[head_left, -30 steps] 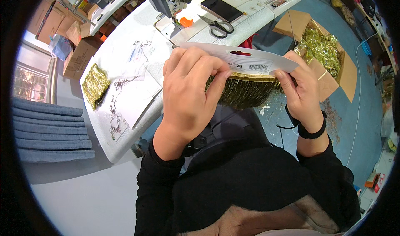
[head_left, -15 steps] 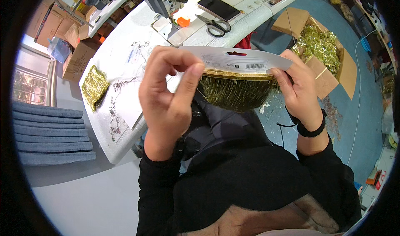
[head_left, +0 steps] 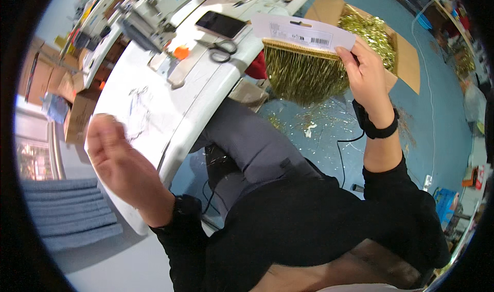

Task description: The person holds a white cardboard backing with a gold tinsel strip attached. They repeatedly fold, unfold, and rotate the backing while manipulating the tinsel with both hands. The person continues to adjust the tinsel and backing throughout the clip without using any tools.

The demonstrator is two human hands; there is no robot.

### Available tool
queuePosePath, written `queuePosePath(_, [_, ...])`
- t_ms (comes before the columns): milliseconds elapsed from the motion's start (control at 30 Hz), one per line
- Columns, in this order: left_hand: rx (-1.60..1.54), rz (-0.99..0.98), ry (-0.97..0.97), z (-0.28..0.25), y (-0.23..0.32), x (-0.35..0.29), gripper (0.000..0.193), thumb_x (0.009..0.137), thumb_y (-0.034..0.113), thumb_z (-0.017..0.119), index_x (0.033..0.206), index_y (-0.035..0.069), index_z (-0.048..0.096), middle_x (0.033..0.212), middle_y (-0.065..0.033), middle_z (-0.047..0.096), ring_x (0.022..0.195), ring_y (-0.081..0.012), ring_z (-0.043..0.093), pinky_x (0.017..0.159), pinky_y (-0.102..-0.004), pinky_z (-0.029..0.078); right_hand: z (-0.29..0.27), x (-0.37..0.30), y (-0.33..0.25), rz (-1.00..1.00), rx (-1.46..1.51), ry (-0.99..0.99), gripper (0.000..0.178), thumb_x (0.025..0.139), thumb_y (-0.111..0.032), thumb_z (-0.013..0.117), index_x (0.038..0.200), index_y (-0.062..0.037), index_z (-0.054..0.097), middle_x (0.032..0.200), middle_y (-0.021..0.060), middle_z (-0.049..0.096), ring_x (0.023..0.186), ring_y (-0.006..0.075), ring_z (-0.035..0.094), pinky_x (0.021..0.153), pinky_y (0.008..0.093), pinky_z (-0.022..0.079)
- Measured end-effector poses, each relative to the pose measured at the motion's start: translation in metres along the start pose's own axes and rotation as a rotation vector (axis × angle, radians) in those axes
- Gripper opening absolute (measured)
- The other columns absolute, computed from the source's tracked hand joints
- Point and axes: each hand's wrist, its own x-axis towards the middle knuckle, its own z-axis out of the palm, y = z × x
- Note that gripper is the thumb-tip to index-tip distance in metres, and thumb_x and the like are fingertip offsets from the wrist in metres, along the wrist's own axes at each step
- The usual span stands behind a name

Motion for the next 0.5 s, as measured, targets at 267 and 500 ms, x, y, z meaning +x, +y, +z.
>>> queuePosePath(267, [-0.042,-0.15,-1.099,0.146,-0.019,-0.075,0.016,0.087,0.007,0.077,0.103,0.004,0.075,0.095,-0.0122,0.07,0.089,-0.0303,0.068,0.081,-0.0363,0.054,-0.032,0.004,0.015,0.12,0.025,0.116,0.02,0.099,-0.008,0.062,0.113,0.0049,0.069,0.1,0.0153,0.069,0.083,0.0283,0.064,0.075,0.0328,0.05])
queuePosePath(500, [0.149,-0.143,-0.767,0.153,-0.041,-0.038,0.018,0.078,0.001,0.082,0.078,0.003,0.064,0.085,-0.0086,0.064,0.077,-0.0234,0.063,0.071,-0.0362,0.051,-0.029,0.005,0.014,0.144,0.103,0.1,0.022,0.101,-0.009,0.061,0.116,0.0049,0.069,0.103,0.0143,0.07,0.088,0.0246,0.065,0.079,0.0314,0.05])
